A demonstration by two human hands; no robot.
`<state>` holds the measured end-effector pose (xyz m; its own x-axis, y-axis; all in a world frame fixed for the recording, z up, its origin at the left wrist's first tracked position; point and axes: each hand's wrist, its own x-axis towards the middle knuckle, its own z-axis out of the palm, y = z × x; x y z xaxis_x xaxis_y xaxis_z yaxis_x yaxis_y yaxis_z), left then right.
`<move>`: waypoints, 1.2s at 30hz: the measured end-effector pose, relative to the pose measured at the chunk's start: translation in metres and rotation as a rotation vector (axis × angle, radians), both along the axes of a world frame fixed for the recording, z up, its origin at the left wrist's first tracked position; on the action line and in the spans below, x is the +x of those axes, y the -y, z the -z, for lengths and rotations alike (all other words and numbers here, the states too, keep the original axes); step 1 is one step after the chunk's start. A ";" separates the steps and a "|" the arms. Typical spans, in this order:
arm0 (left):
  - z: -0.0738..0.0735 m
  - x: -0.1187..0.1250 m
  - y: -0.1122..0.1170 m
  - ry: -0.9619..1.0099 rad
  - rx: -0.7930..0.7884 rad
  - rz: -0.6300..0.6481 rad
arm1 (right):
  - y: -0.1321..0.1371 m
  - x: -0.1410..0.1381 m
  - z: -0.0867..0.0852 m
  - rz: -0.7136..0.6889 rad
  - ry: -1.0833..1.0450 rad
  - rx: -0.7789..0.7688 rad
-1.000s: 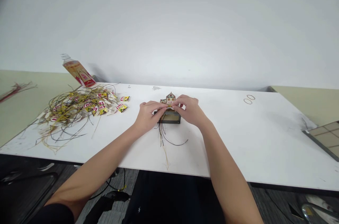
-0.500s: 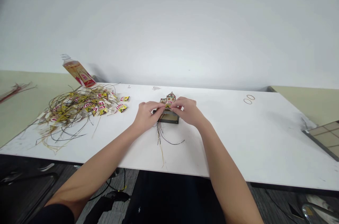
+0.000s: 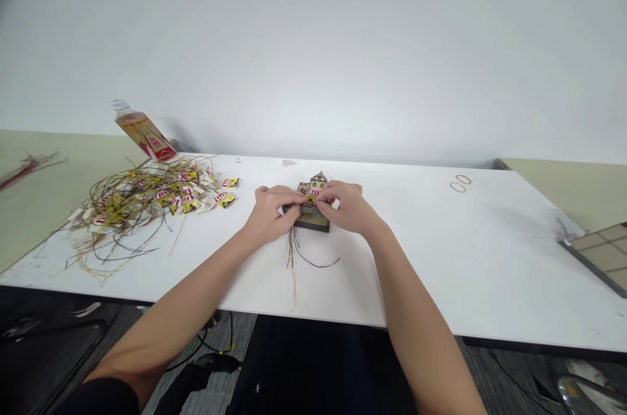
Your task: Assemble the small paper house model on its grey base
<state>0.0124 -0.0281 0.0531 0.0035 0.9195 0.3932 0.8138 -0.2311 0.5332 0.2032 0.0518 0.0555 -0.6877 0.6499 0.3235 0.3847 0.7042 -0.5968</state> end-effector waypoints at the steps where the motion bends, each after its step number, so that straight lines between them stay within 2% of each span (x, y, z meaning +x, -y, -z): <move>1: 0.000 0.000 0.000 -0.007 0.011 0.003 | 0.000 0.000 0.000 -0.003 -0.004 0.000; 7: 0.000 -0.002 0.002 -0.149 0.074 0.089 | 0.001 0.000 -0.002 -0.012 -0.054 -0.061; 11: 0.002 -0.001 0.002 -0.160 0.120 0.098 | 0.001 -0.001 0.000 -0.004 -0.110 -0.060; 16: 0.005 -0.001 0.001 -0.158 0.146 0.107 | -0.002 -0.003 0.003 0.120 -0.135 0.015; 21: 0.005 -0.002 0.000 -0.175 0.166 0.123 | -0.002 -0.004 0.003 0.219 -0.015 0.051; 30: -0.002 -0.002 0.001 -0.237 0.081 0.115 | 0.000 -0.006 0.001 0.233 0.029 0.028; 36: -0.002 -0.003 0.003 -0.234 0.026 0.122 | 0.002 -0.006 -0.002 0.249 0.068 0.003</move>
<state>0.0097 -0.0307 0.0548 0.2078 0.8962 0.3920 0.8795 -0.3466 0.3261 0.1970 0.0496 0.0576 -0.5267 0.8013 0.2838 0.5858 0.5841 -0.5619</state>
